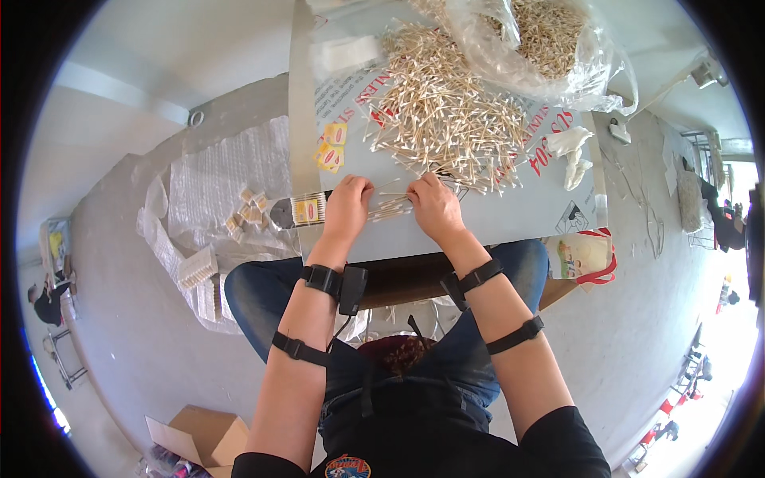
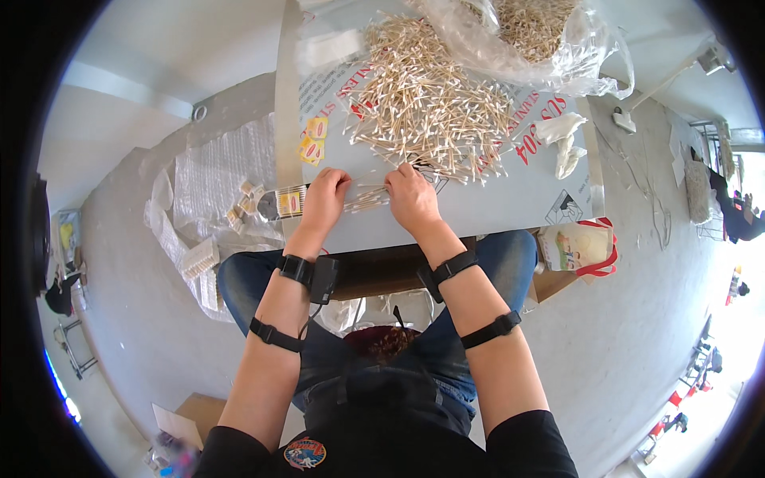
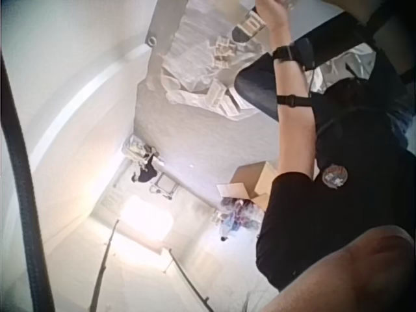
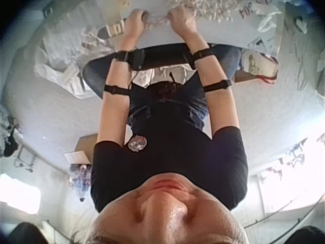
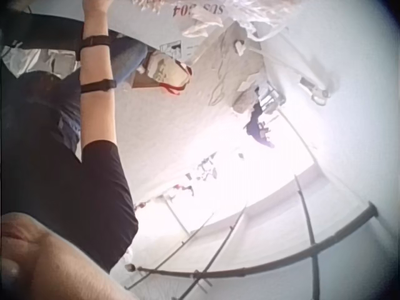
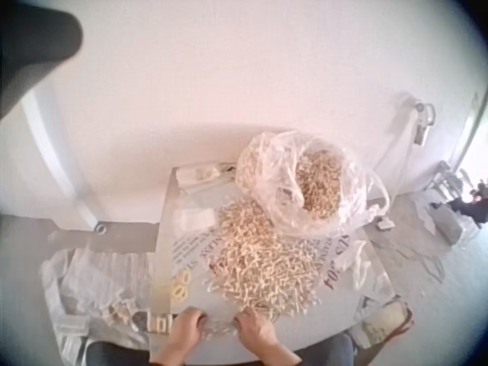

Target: The person is assembling small medical or hygiene components by hand at a workstation.

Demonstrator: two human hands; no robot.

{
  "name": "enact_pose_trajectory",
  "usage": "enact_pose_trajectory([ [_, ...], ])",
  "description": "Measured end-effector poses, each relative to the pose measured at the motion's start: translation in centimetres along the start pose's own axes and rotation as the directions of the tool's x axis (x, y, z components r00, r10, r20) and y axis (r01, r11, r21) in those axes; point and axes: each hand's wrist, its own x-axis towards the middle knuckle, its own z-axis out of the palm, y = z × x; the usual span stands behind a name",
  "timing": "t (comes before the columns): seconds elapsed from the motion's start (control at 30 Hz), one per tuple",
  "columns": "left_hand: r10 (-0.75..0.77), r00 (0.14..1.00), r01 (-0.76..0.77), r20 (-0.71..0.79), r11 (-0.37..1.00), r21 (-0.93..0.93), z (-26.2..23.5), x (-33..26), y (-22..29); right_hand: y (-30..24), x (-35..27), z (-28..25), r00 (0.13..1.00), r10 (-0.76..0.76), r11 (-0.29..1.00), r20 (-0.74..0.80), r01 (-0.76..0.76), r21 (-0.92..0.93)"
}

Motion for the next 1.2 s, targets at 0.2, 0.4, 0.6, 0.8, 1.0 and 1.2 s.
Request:
enact_pose_trajectory([
  [0.2,0.078,0.996,-0.085,0.054,0.986,0.144,0.1,0.6,0.1,-0.1,1.0,-0.7,0.996,0.054,0.997,0.067,-0.057,0.045],
  [0.4,0.023,0.983,-0.056,-0.18,0.982,-0.179,0.6,-1.2,0.0,0.9,0.9,-0.9,0.997,0.062,0.99,0.054,-0.068,0.125],
  [0.6,-0.065,0.97,-0.022,-0.235,0.936,-0.35,2.6,-4.0,1.2,0.7,0.7,-0.7,0.995,0.038,0.999,0.089,-0.041,0.031],
  [0.8,-0.095,0.93,-0.063,-0.355,0.911,-0.407,3.8,-3.7,1.1,-0.4,-0.3,0.0,0.998,0.052,0.993,0.044,-0.056,0.103],
  [1.0,0.155,0.975,-0.148,-0.156,0.987,0.059,2.2,-6.3,3.0,0.1,-0.7,-1.2,0.996,-0.091,0.979,0.022,0.086,0.183],
  [1.2,0.071,0.985,-0.047,-0.158,0.987,0.155,3.6,-7.3,4.2,0.3,-0.6,-1.0,0.995,-0.088,0.98,0.045,0.079,0.182],
])
